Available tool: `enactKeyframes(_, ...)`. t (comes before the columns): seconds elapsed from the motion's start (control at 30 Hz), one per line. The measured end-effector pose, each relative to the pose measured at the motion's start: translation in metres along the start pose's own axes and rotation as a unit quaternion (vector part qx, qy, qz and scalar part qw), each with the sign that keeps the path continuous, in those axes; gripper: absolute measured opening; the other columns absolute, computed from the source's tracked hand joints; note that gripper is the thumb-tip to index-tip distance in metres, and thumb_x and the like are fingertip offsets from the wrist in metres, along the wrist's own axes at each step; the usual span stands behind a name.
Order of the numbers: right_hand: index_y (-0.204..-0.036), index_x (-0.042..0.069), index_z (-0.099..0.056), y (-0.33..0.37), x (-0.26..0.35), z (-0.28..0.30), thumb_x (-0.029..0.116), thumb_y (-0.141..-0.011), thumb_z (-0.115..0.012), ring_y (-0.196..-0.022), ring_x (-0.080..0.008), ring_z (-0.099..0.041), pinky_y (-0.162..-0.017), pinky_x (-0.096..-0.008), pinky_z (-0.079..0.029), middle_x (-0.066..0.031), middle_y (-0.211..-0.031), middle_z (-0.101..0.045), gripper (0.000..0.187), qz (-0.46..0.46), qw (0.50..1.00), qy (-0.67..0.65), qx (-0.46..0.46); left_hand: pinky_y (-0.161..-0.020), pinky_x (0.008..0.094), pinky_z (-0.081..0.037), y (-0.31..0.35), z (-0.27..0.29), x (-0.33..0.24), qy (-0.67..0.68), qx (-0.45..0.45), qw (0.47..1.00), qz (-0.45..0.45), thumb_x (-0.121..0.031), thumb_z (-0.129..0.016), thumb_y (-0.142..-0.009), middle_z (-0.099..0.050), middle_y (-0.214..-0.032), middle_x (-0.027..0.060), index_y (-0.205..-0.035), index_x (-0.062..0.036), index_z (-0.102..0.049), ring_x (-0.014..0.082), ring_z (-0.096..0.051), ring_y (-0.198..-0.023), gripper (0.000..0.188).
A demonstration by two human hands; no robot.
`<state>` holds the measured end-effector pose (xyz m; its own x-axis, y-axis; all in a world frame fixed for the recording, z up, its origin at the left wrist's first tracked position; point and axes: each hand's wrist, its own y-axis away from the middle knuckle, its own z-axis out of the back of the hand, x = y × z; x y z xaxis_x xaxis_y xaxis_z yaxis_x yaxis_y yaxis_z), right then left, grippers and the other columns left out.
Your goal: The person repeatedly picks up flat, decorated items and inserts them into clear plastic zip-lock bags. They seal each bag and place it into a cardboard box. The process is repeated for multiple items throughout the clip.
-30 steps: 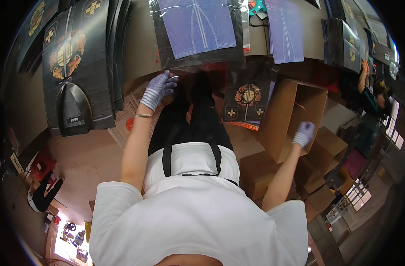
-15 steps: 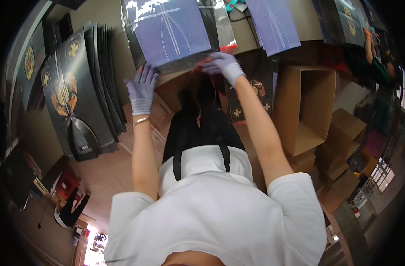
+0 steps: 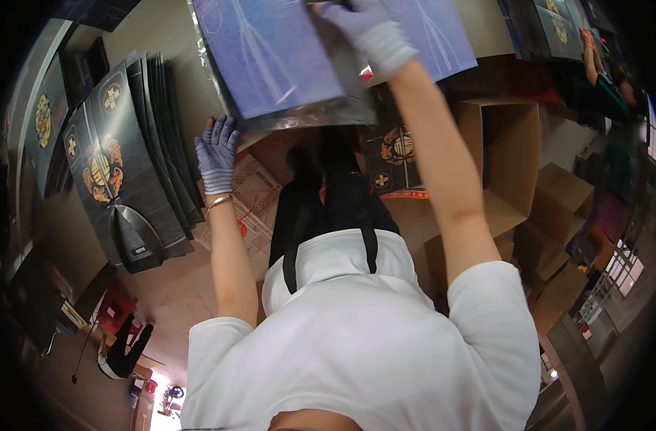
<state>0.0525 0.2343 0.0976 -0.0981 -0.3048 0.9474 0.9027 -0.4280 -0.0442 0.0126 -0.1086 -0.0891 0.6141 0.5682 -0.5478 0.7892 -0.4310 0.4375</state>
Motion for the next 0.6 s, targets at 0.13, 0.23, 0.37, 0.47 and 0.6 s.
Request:
enactKeyframes(0.13,-0.113,-0.002,-0.055,0.082,0.083,0.142,0.013,-0.084,-0.054,-0.093,-0.0131,-0.055,-0.083,-0.0264,-0.042,-0.0092,-0.101,-0.06,0.033,-0.154,0.97,0.164,0.086,-0.091,0.0443,-0.044,-0.004,0.007,0.006,0.047,0.085,0.995,0.018,-0.039,-0.036,-0.093,-0.045,-0.125,0.0211,-0.125,-0.0018,-0.041,0.0343,-0.047,-0.113,0.049)
enactKeyframes(0.23,-0.093,0.002,-0.062,0.121,0.086,0.215,-0.006,-0.066,-0.06,-0.077,-0.0177,-0.052,-0.073,-0.0295,-0.043,-0.0068,-0.079,-0.053,0.028,-0.082,0.903,0.304,0.293,-0.089,0.0418,-0.046,-0.009,0.01,0.007,0.057,0.109,0.991,0.045,-0.035,-0.038,-0.094,-0.048,-0.122,0.0201,-0.124,-0.0023,-0.043,0.0326,-0.05,-0.109,0.045)
enactKeyframes(0.37,-0.086,0.016,-0.067,0.163,-0.014,0.186,0.009,-0.07,-0.058,-0.086,-0.0253,-0.056,-0.078,-0.0363,-0.045,-0.0064,-0.082,-0.06,0.02,-0.047,0.725,0.52,0.449,-0.084,0.0389,-0.049,-0.012,0.009,0.002,0.011,0.057,0.996,0.069,-0.032,-0.04,-0.093,-0.052,-0.116,0.0191,-0.12,-0.0026,-0.046,0.0316,-0.053,-0.104,0.04)
enactKeyframes(0.47,-0.091,0.015,-0.068,0.189,-0.14,0.116,0.014,-0.077,-0.05,-0.085,-0.0258,-0.062,-0.08,-0.0395,-0.044,-0.009,-0.09,-0.066,0.022,-0.045,0.522,0.641,0.561,-0.081,0.0373,-0.05,-0.011,0.009,0.0,0.005,0.029,0.997,0.068,-0.028,-0.041,-0.093,-0.053,-0.113,0.0197,-0.114,-0.0017,-0.047,0.0304,-0.055,-0.099,0.034)
enactKeyframes(0.6,-0.092,0.015,-0.069,0.208,-0.25,0.02,0.018,-0.082,-0.049,-0.095,-0.0218,-0.06,-0.087,-0.0428,-0.036,-0.0048,-0.094,-0.067,0.023,0.027,0.499,0.648,0.575,-0.068,0.0277,-0.05,0.03,-0.051,-0.004,-0.451,-0.01,0.891,-0.044,-0.011,-0.049,-0.088,-0.063,-0.084,0.0116,-0.093,0.002,-0.057,0.0169,-0.061,-0.073,0.016)
